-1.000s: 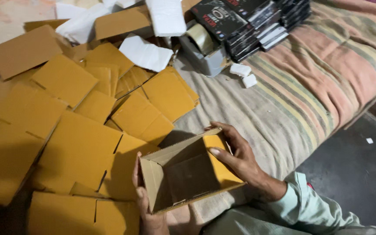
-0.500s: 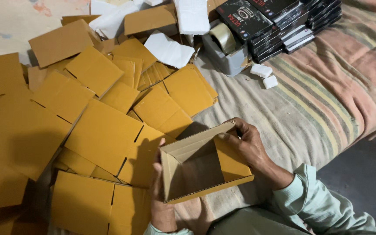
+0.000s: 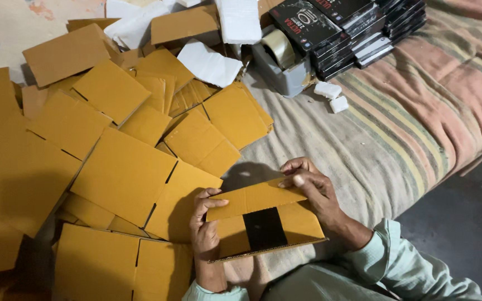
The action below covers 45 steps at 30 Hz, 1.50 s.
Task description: The person folds flat yellow cardboard mailer boxes on a bed, pressing the sides and flaps to shape each box and stacking the folded boxes with the pile. They work through the flat boxes one at a time, occasionally opening a folded box to check its shape.
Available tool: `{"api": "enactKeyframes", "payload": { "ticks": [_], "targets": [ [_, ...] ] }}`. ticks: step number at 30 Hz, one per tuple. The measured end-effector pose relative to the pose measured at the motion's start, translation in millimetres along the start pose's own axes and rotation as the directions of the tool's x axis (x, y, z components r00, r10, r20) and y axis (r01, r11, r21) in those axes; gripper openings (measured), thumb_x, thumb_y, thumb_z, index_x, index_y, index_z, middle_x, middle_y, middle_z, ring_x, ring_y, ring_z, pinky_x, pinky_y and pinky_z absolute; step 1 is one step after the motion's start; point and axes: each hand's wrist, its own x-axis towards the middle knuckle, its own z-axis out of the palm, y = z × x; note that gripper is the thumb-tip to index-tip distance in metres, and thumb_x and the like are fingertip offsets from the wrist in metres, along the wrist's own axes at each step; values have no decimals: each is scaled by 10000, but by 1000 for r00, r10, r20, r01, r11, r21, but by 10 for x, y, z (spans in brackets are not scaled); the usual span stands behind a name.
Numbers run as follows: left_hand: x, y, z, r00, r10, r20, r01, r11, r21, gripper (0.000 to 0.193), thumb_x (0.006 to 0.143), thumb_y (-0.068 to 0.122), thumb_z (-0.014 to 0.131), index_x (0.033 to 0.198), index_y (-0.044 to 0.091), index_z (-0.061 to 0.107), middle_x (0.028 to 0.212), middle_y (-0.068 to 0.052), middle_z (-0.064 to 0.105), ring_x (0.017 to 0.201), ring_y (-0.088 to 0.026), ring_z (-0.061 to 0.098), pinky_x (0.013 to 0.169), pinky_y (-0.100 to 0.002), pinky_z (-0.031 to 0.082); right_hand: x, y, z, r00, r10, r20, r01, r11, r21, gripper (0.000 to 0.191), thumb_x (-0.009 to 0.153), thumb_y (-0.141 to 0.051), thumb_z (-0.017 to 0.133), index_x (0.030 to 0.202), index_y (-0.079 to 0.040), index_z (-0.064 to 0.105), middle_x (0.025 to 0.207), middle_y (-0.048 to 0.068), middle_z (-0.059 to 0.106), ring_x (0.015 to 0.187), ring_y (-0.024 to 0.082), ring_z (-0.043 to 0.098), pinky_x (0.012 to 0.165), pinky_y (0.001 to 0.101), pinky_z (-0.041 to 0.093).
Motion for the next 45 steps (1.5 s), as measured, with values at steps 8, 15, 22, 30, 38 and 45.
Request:
{"api": "enactKeyframes", "payload": {
  "ticks": [8,15,22,30,38,45],
  "targets": [
    [-99,181,-83,946,44,321,64,946,-318,690,884,366,524,1472,7,562,1690,-177,312,1583,-294,276,1292,-450,229,2,-193,-76,986,169,7,-169,984,-54,290,982,-165,646,1232,-22,681,1237,38,569,1063,122,578,890,275,486],
    [-325,543,-1,948,64,310,-158,945,286,925,979,634,599,1579,-23,345,1730,-191,176,1613,-318,175,1292,-451,169,-5,-309,5,998,46,-48,-54,979,-194,270,1005,-171,638,1221,-25,705,1195,59,614,1065,128,613,896,279,509],
    [-350,640,176,938,-345,-44,344,939,-26,497,1060,239,545,1448,-69,584,1558,-248,540,1461,-282,460,1211,-387,333,-16,-293,-66,997,71,1,-69,966,-249,303,1040,-231,601,1213,-15,725,1243,87,651,1154,172,624,990,317,498],
    [-309,788,447,936,-323,-142,287,930,-228,595,1029,211,481,1573,7,352,1641,-131,383,1487,-207,379,1190,-362,304,-218,-535,34,956,290,38,-280,944,-172,641,1038,-327,439,1610,-76,294,1680,136,336,1549,254,283,1216,412,233],
    [-5,835,658,918,-357,-172,338,932,-134,613,1018,232,519,1574,13,377,1620,-142,420,1450,-220,402,1187,-371,294,441,-516,-6,968,50,247,227,253,-940,685,992,-468,416,1530,-52,336,1629,281,198,1503,438,160,1196,498,122],
    [-66,595,562,960,-240,-142,236,971,-47,575,1050,238,443,1567,-3,375,1660,-150,379,1531,-257,347,1234,-380,266,281,-551,966,770,241,592,559,195,-806,764,990,-470,387,1483,110,334,1608,331,231,1527,439,134,1228,530,55]
  ]
}}
